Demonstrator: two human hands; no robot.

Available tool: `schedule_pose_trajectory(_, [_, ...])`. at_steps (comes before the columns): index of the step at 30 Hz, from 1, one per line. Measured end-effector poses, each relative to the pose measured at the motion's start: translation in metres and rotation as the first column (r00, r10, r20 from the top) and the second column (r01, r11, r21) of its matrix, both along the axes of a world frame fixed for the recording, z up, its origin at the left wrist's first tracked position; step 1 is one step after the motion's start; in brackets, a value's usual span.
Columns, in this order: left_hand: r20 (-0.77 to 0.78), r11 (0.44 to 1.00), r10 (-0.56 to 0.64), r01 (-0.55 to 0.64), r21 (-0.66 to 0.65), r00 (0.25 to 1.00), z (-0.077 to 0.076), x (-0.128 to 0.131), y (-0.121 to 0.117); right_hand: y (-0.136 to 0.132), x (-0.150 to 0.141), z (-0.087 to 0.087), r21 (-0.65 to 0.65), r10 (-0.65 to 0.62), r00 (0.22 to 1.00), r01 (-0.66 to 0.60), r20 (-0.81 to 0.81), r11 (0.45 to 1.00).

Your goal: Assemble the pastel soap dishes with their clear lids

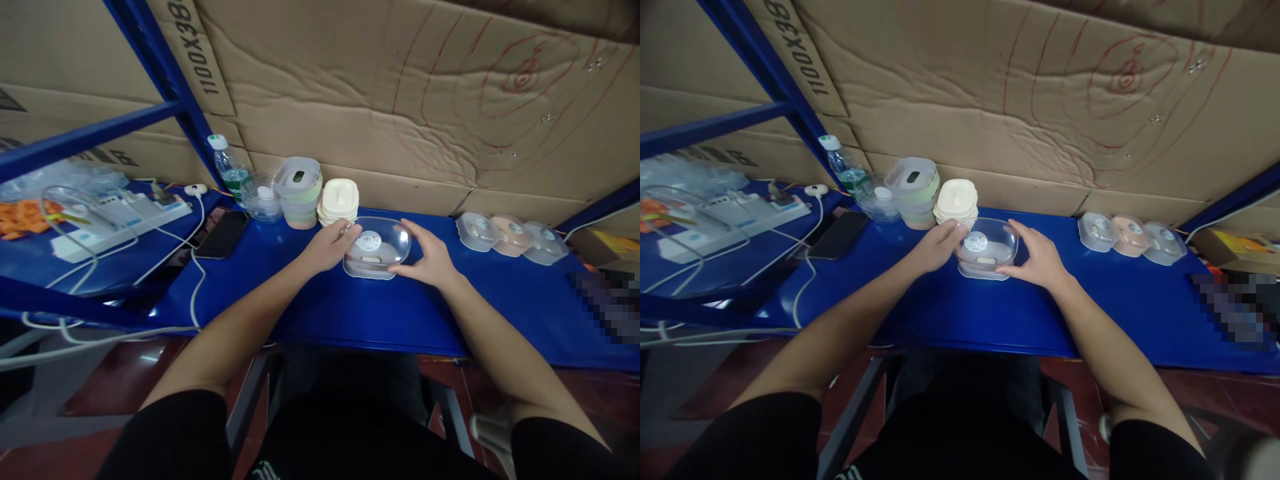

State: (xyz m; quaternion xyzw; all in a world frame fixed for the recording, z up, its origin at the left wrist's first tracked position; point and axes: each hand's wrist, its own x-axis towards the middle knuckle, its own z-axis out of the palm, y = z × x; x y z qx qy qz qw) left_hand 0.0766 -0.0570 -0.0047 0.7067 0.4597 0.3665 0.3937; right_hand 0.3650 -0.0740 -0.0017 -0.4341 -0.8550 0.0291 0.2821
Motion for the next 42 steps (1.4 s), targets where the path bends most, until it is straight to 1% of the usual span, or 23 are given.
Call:
schedule_pose_trajectory(2, [-0.123, 1.0, 0.002, 0.001, 0.018, 0.992, 0.002, -0.001, -0.002, 0.005, 0.002, -0.001, -0.034, 0.023, 1.0, -0.023, -0.013, 0.999])
schedule_pose_trajectory(5, [-0.291, 1.0, -0.013, 0.02, 0.02, 0.957, 0.006, -0.001, -0.005, 0.012, 0.007, -0.003, -0.096, 0.041, 0.999, -0.039, 0.017, 0.995])
schedule_pose_trajectory(8, [-0.378, 0.997, -0.077, 0.079, -0.011, 0.923, 0.007, -0.001, -0.005, 0.017, 0.011, -0.005, -0.176, 0.048, 0.995, -0.033, 0.083, 0.984])
schedule_pose_trajectory(11, [-0.477, 0.991, -0.136, 0.126, -0.052, 0.869, 0.003, 0.0, -0.002, 0.019, 0.011, -0.007, -0.263, 0.067, 0.985, -0.022, 0.161, 0.964])
schedule_pose_trajectory(13, [-0.551, 0.993, -0.113, 0.109, -0.039, 0.827, -0.001, 0.001, 0.0, 0.02, 0.011, -0.009, -0.292, 0.078, 0.981, -0.023, 0.179, 0.956])
schedule_pose_trajectory(15, [-0.605, 0.998, -0.055, 0.069, 0.0, 0.794, -0.005, 0.002, 0.001, 0.022, 0.011, -0.011, -0.297, 0.084, 0.981, -0.029, 0.176, 0.954])
schedule_pose_trajectory(17, [-0.632, 0.999, -0.006, 0.034, 0.032, 0.775, -0.008, 0.003, 0.002, 0.023, 0.012, -0.012, -0.298, 0.088, 0.981, -0.034, 0.171, 0.954])
schedule_pose_trajectory(19, [-0.636, 0.999, 0.021, 0.011, 0.046, 0.771, -0.009, 0.004, 0.003, 0.025, 0.014, -0.014, -0.306, 0.093, 0.981, -0.037, 0.169, 0.951])
schedule_pose_trajectory(25, [-0.642, 0.999, 0.036, -0.006, 0.049, 0.766, -0.011, 0.003, 0.006, 0.026, 0.016, -0.018, -0.337, 0.104, 0.987, -0.056, 0.126, 0.94])
schedule_pose_trajectory(28, [-0.646, 0.998, 0.045, -0.007, 0.061, 0.762, -0.011, 0.003, 0.006, 0.022, 0.012, -0.015, -0.304, 0.189, 0.98, -0.16, 0.067, 0.939])
schedule_pose_trajectory(30, [-0.648, 0.998, 0.047, -0.003, 0.07, 0.76, -0.011, 0.003, 0.005, 0.02, 0.008, -0.013, -0.294, 0.26, 0.965, -0.235, 0.047, 0.926])
schedule_pose_trajectory(32, [-0.654, 0.998, 0.037, 0.007, 0.064, 0.756, -0.011, 0.003, 0.005, 0.02, 0.008, -0.012, -0.308, 0.289, 0.957, -0.265, 0.035, 0.914])
schedule_pose_trajectory(34, [-0.665, 0.999, 0.026, 0.01, 0.05, 0.746, -0.01, 0.003, 0.005, 0.022, 0.012, -0.012, -0.31, 0.264, 0.963, -0.238, 0.045, 0.921])
schedule_pose_trajectory(36, [-0.684, 0.999, 0.022, 0.005, 0.038, 0.73, -0.01, 0.003, 0.004, 0.026, 0.022, -0.011, -0.275, 0.193, 0.976, -0.159, 0.101, 0.948])
schedule_pose_trajectory(37, [-0.694, 0.999, 0.022, 0.003, 0.035, 0.72, -0.009, 0.003, 0.004, 0.028, 0.028, -0.01, -0.243, 0.136, 0.98, -0.098, 0.143, 0.965])
schedule_pose_trajectory(39, [-0.711, 0.999, 0.013, 0.013, 0.032, 0.703, -0.008, 0.003, 0.002, 0.032, 0.043, -0.006, -0.151, -0.029, 0.973, 0.065, 0.23, 0.986])
schedule_pose_trajectory(41, [-0.719, 0.999, -0.008, 0.038, 0.025, 0.695, -0.008, 0.003, 0.001, 0.035, 0.057, -0.001, -0.052, -0.195, 0.943, 0.216, 0.269, 0.975])
schedule_pose_trajectory(42, [-0.721, 0.998, -0.022, 0.054, 0.021, 0.693, -0.008, 0.003, 0.001, 0.037, 0.063, 0.001, -0.013, -0.246, 0.933, 0.258, 0.263, 0.966])
